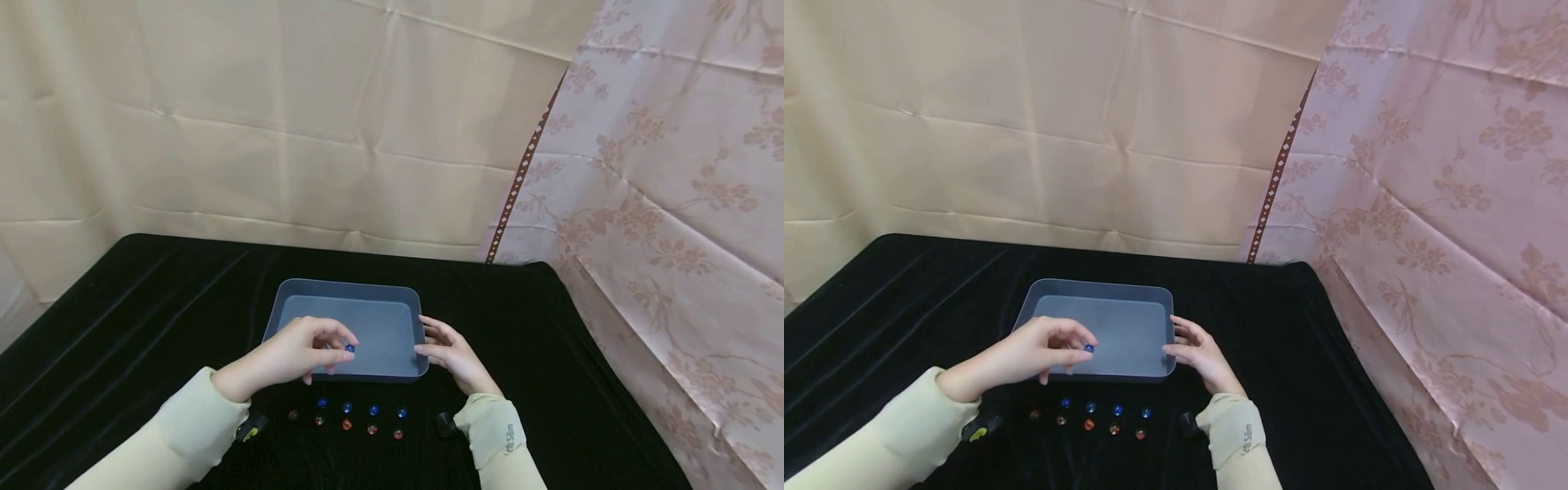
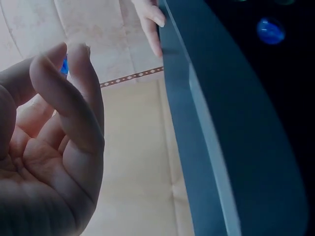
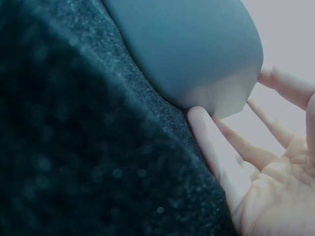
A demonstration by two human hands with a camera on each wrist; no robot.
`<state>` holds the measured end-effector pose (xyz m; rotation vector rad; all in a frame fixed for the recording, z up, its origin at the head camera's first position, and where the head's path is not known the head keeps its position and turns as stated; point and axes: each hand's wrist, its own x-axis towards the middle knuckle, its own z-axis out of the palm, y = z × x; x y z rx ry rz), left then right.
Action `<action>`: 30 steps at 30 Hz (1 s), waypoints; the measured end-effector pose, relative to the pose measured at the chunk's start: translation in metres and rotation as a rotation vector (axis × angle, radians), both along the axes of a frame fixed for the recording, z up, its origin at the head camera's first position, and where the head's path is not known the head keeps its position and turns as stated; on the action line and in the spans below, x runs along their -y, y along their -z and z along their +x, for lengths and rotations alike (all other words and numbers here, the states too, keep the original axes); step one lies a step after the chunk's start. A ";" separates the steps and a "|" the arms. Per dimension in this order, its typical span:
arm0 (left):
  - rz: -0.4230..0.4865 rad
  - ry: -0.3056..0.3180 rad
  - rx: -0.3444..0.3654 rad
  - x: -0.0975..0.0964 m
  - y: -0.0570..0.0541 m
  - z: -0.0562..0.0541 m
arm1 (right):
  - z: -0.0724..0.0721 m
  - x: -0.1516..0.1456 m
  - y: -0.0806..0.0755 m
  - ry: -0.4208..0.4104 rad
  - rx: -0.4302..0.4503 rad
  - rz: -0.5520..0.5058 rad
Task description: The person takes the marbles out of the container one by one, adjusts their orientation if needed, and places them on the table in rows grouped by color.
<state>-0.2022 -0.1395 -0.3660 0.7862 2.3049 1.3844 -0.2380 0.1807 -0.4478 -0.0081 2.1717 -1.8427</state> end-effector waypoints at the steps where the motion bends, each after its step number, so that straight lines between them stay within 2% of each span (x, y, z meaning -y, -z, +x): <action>1: 0.000 0.001 0.005 0.001 0.002 0.001 | 0.000 0.000 0.000 0.000 -0.001 0.002; 15: -0.005 -0.005 0.060 0.029 0.026 0.008 | 0.002 0.000 -0.001 0.003 0.007 0.011; 24: -0.063 -0.001 0.113 0.043 0.035 0.011 | 0.001 -0.001 -0.001 0.007 0.007 0.014; 30: -0.040 0.024 0.126 0.048 0.041 0.014 | 0.000 -0.001 -0.001 0.003 0.012 0.010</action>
